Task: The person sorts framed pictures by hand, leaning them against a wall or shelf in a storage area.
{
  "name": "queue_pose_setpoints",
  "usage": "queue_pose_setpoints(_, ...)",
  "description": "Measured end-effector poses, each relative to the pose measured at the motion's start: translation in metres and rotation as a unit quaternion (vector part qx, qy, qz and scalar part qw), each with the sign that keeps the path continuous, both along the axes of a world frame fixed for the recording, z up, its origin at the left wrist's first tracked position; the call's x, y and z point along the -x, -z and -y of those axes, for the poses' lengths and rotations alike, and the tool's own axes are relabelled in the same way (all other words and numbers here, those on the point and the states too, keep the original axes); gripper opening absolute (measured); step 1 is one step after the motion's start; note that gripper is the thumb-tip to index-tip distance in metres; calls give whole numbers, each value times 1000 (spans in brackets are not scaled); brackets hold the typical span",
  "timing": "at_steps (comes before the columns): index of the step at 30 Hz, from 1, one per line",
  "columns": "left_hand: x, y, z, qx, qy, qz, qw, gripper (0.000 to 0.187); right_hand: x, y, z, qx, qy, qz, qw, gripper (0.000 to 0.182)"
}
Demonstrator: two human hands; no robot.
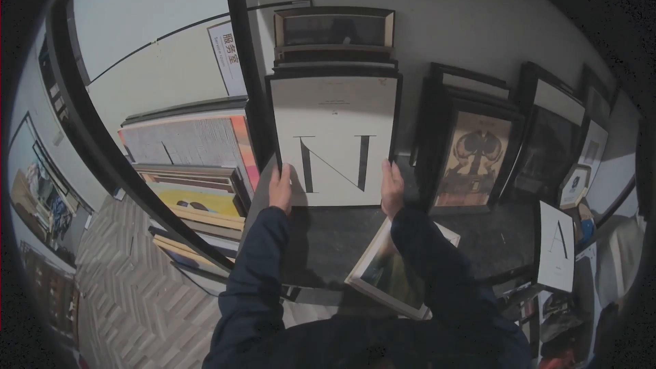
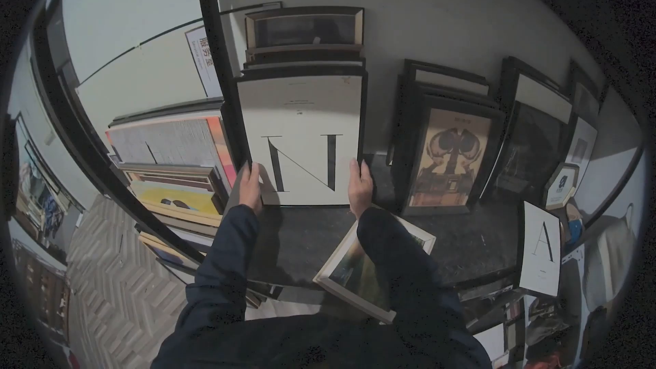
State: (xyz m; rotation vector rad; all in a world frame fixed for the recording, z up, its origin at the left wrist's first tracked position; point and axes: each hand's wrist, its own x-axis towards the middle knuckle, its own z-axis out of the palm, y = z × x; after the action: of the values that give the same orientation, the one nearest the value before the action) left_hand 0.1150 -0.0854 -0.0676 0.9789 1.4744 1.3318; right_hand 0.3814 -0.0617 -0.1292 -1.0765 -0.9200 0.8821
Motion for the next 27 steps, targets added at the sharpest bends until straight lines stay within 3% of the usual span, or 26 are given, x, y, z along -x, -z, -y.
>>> queue_pose_setpoints(6,0,0,0,19,6,6,1000,77,1,7,-4,32,27,2,999,64)
queue_pose_setpoints(9,0,-7,3,32,29,-13,999,81,-4,9,-5,38,15,-3,999,61)
queue_pose_setpoints(12,5,-2,0,56,48,-42,996,95,-7,-3,9,96,4,29,995,70)
queue_pose_setpoints(17,13,25,-11,46,10,-66,997,77,-9,-15,27,218,-26,106,970,88)
queue_pose_setpoints(27,6,-2,7,109,33,-81,990,87,-10,-43,46,286,-111,155,939,89)
